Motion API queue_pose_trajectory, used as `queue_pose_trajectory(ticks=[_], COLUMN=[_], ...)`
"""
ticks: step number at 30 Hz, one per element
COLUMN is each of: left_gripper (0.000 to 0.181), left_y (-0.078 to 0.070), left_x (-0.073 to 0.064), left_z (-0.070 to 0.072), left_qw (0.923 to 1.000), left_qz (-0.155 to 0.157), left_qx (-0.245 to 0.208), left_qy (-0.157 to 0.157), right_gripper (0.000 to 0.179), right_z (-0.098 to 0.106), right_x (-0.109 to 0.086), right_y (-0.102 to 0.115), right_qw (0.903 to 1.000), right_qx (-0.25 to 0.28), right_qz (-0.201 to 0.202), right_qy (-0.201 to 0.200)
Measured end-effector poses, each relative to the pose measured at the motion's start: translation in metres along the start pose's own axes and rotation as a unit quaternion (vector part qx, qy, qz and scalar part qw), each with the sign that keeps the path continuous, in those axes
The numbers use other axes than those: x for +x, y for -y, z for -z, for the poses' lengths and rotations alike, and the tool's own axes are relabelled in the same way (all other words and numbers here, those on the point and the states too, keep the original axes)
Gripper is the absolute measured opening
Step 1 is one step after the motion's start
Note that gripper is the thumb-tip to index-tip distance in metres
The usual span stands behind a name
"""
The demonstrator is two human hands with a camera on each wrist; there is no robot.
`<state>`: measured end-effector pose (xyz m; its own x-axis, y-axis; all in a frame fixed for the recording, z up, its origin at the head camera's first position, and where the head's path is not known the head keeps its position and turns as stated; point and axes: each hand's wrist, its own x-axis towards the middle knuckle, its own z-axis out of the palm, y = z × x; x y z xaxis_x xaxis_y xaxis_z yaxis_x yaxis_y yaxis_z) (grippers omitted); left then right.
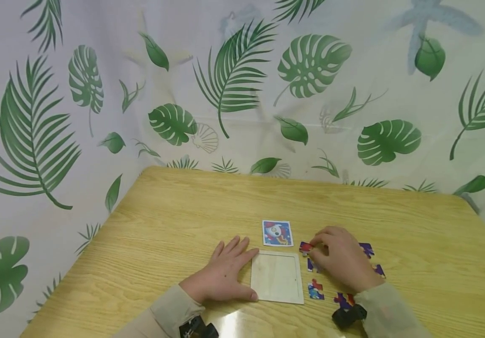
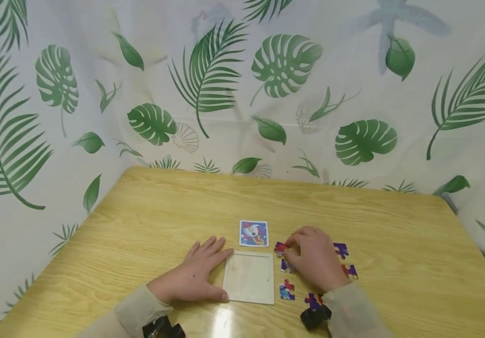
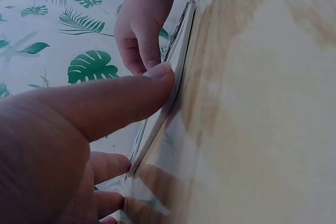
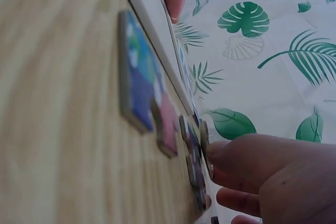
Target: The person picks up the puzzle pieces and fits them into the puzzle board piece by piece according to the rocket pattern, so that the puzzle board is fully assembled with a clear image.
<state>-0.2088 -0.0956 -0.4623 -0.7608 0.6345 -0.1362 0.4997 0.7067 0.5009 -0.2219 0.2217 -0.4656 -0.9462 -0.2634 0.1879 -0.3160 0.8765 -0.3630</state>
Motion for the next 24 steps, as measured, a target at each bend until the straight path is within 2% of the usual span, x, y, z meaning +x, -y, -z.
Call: queue_pose_trajectory(ticks=[7, 16, 20, 24], left_gripper=[0.103, 0.103, 0.103, 0.103], left_y=[0.002, 0.0, 0.001, 0.001], left_x=[0.0, 0.001, 0.001, 0.0], left_z=[-0.001, 0.0, -0.001, -0.001], left_qw=[1.0, 0.9999, 0.9999, 0.9999], left_qz=[0.003, 0.009, 0.01, 0.008], left_qx=[-0.007, 0.006, 0.006, 0.011], left_qy=[0.0, 0.002, 0.004, 0.001], right_gripper=[0.018, 0.008, 0.009, 0.009], right_z=[-0.006, -0.015, -0.02, -0.026], right_x=[0.002, 0.003, 0.005, 0.008], right_y=[0.019, 0.053, 0.063, 0.072], right_qw=[0.9994, 0.9974, 0.9975, 0.9979], right_qx=[0.031, 0.064, 0.055, 0.044], right_qz=[-0.014, 0.025, 0.045, 0.047], right_qy=[0.005, 0.022, 0.011, 0.01])
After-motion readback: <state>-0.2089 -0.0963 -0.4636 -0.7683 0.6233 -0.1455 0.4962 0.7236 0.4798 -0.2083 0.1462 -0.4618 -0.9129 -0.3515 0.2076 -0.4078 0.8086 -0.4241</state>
